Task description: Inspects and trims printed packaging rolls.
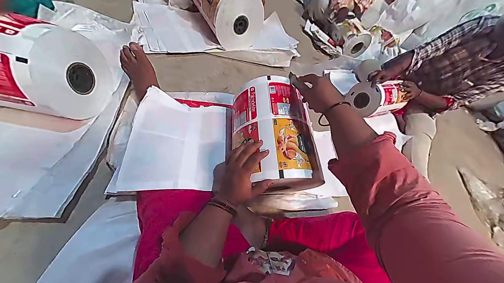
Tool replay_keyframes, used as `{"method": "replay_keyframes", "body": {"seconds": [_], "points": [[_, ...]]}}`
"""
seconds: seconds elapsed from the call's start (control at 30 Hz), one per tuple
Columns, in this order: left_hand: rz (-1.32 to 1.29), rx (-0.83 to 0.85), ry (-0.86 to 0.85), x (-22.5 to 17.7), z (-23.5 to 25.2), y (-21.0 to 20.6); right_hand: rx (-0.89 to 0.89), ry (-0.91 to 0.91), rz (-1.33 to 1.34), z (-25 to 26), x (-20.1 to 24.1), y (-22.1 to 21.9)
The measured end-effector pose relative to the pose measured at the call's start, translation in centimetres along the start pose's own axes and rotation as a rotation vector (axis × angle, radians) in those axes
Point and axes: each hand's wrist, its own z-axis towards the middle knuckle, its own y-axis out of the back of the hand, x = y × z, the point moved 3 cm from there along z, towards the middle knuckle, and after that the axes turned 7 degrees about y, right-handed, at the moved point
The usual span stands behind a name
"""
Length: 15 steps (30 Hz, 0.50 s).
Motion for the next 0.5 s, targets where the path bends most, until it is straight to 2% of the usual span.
{"method": "replay_keyframes", "body": {"seconds": [0.3,0.5], "points": [[0.003,0.007,0.014,-0.1,-0.1,0.0,0.047,-0.031,0.080,-0.1,-0.7,0.1],[-0.009,-0.020,0.003,0.1,-0.2,-0.1,0.132,0.016,0.049,-1.0,-0.8,0.8]]}}
